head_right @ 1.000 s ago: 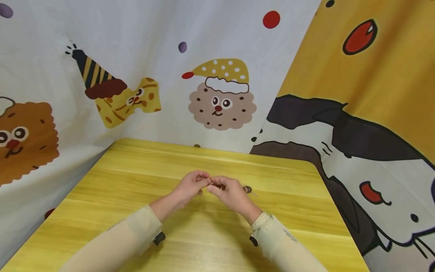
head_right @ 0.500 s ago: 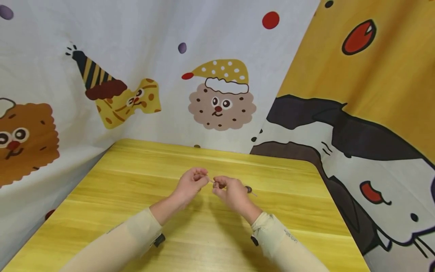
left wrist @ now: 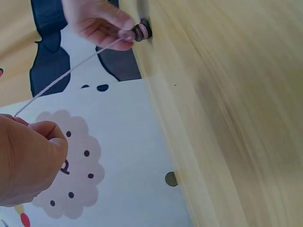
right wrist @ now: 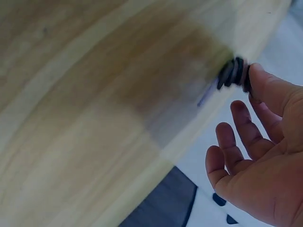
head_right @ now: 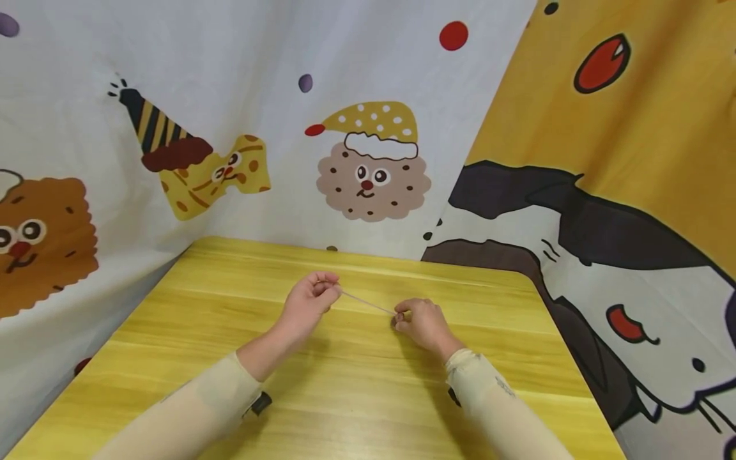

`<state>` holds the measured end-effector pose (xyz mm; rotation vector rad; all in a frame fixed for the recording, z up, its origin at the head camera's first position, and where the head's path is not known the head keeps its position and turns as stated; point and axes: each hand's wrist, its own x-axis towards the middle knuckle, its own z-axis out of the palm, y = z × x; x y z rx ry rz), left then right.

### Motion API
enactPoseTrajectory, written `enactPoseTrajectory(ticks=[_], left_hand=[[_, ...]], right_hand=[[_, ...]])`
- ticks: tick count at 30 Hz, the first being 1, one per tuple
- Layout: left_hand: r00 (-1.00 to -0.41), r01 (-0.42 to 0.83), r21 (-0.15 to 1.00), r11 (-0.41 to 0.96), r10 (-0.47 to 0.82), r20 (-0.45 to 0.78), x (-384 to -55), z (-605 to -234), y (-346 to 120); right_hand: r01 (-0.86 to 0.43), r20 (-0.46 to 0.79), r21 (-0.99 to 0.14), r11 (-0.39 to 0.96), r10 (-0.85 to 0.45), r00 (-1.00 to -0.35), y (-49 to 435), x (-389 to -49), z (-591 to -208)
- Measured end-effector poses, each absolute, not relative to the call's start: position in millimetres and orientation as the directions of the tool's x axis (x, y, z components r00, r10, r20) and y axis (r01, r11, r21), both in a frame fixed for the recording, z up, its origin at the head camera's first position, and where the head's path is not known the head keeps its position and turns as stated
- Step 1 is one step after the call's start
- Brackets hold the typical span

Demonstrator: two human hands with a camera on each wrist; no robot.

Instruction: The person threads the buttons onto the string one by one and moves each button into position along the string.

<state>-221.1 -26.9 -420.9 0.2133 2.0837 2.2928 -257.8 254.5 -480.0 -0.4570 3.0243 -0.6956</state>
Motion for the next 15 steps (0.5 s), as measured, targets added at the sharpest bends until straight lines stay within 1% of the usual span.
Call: enactPoseTrajectory(ticks=[6,12,15], left_hand=[[-0.992,0.061,0.994,-0.094,0.108,0.071,-220.3,-419.4,-30.3],[-0.995,0.042,0.996,-0.081,0.089,0.049,-221.5,-422.5,-33.3],[-0.997,0.027,0.998,-0.048,0.075,0.031,-224.2,-427.3,-37.4]], right_hand=[[-0.275,0.017,-0.425,0.863,-0.296,-0.955,259.4,-264.6,-491.9],[-0.249,-0.037,-0.484,0.839,-0.304,-0.952,259.6,-267.4,-492.3],[-0.224,-0.076,-0.534,0.815,-0.31,-0.948,263.1,-266.5,-490.2]])
